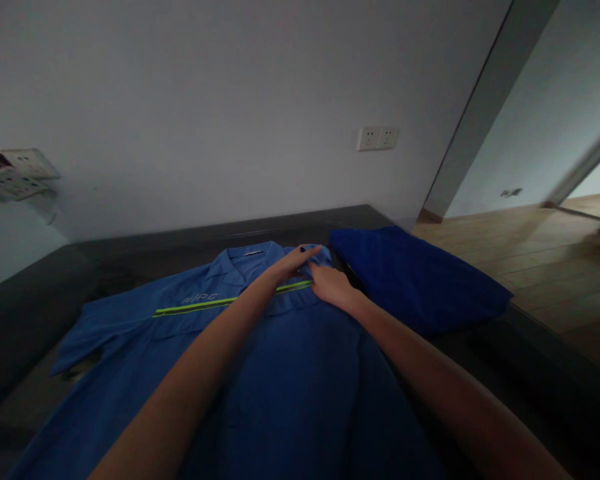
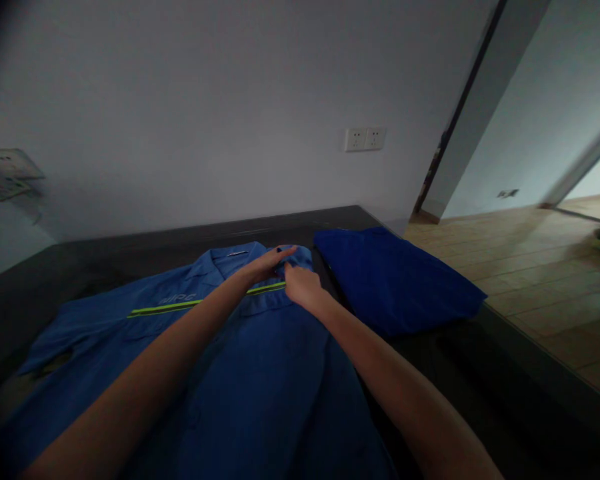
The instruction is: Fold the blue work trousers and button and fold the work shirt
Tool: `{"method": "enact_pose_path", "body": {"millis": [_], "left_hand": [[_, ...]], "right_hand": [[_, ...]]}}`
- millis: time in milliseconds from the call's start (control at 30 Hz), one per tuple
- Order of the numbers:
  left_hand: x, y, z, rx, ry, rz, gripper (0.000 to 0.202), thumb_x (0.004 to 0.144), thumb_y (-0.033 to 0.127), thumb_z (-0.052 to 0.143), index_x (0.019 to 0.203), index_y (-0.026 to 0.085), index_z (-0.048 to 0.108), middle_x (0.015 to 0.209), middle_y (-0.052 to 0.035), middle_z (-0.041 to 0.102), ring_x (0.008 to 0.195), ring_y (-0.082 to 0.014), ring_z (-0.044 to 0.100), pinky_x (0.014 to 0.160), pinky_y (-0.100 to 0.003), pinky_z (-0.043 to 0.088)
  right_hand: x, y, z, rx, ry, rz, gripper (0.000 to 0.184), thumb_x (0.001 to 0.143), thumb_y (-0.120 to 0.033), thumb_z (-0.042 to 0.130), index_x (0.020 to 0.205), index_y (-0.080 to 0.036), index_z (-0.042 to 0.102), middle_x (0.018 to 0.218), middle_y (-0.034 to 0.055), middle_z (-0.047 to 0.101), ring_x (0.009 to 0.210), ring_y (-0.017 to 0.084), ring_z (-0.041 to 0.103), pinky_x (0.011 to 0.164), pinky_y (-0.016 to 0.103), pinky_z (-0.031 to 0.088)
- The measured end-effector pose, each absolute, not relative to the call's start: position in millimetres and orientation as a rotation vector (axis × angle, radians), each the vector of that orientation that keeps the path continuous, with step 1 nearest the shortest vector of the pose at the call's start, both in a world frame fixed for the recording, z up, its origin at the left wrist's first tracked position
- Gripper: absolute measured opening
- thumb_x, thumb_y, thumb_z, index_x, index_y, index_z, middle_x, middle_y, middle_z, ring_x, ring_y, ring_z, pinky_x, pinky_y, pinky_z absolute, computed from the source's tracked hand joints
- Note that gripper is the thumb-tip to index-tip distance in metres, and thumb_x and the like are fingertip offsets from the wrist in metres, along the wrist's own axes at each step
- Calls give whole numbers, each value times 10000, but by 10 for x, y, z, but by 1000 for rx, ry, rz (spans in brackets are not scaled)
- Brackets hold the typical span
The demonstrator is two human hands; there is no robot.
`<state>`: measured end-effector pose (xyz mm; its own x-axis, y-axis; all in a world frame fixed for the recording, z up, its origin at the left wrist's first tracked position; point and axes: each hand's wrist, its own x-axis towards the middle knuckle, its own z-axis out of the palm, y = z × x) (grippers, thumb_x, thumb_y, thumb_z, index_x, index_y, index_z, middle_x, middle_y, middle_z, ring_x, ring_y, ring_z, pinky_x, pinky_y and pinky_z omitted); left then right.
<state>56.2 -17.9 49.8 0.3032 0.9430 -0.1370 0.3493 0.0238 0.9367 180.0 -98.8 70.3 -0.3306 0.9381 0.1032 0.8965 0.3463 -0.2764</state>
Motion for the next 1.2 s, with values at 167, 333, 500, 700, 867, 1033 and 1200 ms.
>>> {"method": "enact_pose_path", "body": {"millis": [167,333,500,700,867,1033,1200], "left_hand": [[421,-194,361,1769,1542,773,357,873,228,580,1215,132,540,1167,-108,621,1058,-214,592,893,-345,486],[333,-168,329,2006,1701,708,220,902,183,519,1102,127,592,1136,-104,638,1071,-221,591,936,-399,455],[323,-249,339,2232,1782,626,378,881,109,443,1246,189,504,1127,-113,644,1083,-240,591,938,-361,439],[430,-337,335,2454,1798,552,412,889,96,383,1267,214,497,1306,-137,508,1242,-293,446,1028,-472,341],[794,-125,342,2490,1751,517,329,936,279,427,1239,197,527,1268,-119,540,1199,-259,485,984,-388,402],[1077,178,263,2380,1797,414,336,919,385,515,1104,115,591,1100,-129,622,1036,-236,593,893,-392,475],[1148,319,223,2309,1845,331,291,913,356,556,1103,139,590,1094,-80,619,963,-202,614,842,-412,514]], "right_hand": [[1854,-1214,685,-1466,-2376,190,328,912,-225,507,1226,-164,579,1191,134,617,1099,262,576,908,382,469],[2262,-1503,452,-1446,-2337,-30,410,860,-161,564,1267,-112,552,1229,161,574,1144,284,525,965,429,450],[2413,-1671,68,-1467,-2352,4,464,886,-184,532,1342,-113,489,1345,184,508,1242,285,471,1022,450,419],[2436,-1706,56,-1409,-2253,30,440,912,-192,469,1350,-145,473,1279,154,565,1177,267,522,992,455,444],[2418,-1702,124,-1437,-2242,-72,364,902,-139,458,1247,-186,564,1171,118,624,1080,262,569,907,424,492],[2380,-1713,131,-1454,-2327,-221,334,901,-88,463,1195,-152,608,1157,129,634,1045,267,580,864,392,495],[2366,-1728,134,-1448,-2410,-319,308,911,-69,467,1147,-166,640,1086,110,660,995,257,583,803,378,498]]}}
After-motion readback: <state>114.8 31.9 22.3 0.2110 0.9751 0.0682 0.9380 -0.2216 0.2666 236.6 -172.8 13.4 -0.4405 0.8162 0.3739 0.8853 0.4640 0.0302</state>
